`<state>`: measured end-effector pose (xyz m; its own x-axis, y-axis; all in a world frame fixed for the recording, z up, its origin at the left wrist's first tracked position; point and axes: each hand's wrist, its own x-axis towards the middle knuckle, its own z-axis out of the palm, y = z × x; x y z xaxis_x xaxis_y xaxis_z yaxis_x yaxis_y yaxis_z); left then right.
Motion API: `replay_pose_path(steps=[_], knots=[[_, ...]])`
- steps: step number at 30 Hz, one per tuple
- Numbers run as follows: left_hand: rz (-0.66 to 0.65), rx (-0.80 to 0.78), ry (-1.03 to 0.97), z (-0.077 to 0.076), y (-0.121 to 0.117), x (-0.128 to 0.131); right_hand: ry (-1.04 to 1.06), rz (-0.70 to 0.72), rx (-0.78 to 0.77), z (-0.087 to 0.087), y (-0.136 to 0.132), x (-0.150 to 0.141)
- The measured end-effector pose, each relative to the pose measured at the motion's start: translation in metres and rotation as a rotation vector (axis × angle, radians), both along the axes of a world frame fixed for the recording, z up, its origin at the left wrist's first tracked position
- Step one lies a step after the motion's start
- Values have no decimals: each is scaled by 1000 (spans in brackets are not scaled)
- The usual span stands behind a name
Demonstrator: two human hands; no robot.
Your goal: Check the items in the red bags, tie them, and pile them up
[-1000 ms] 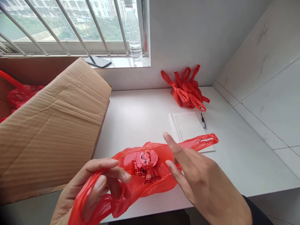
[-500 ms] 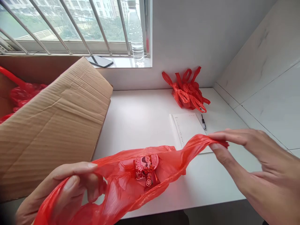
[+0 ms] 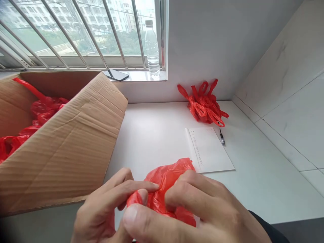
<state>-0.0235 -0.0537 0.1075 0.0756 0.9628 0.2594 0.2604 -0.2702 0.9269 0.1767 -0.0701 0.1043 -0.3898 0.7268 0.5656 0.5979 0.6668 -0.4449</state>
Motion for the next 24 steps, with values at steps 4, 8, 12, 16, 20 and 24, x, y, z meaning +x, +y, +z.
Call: replay_pose_path(steps=[4, 8, 12, 16, 20, 24], knots=[[-113, -50, 35, -7, 3, 3, 55, 47, -36, 11, 10, -9], [-246, -36, -146, -13, -1, 4, 101, 62, -58, 17, 18, 5], [-310, -108, -106, -12, 4, 8, 208, -44, -74, 15, 19, 4], [-152, -260, -187, -13, 19, 1, 289, -101, -35, 13, 16, 7], [-129, -363, -410, -16, 20, 1, 219, 14, -47, 17, 15, 11], [-162, -430, -330, -10, 1, 16, 107, 61, -25, 21, 18, 3]])
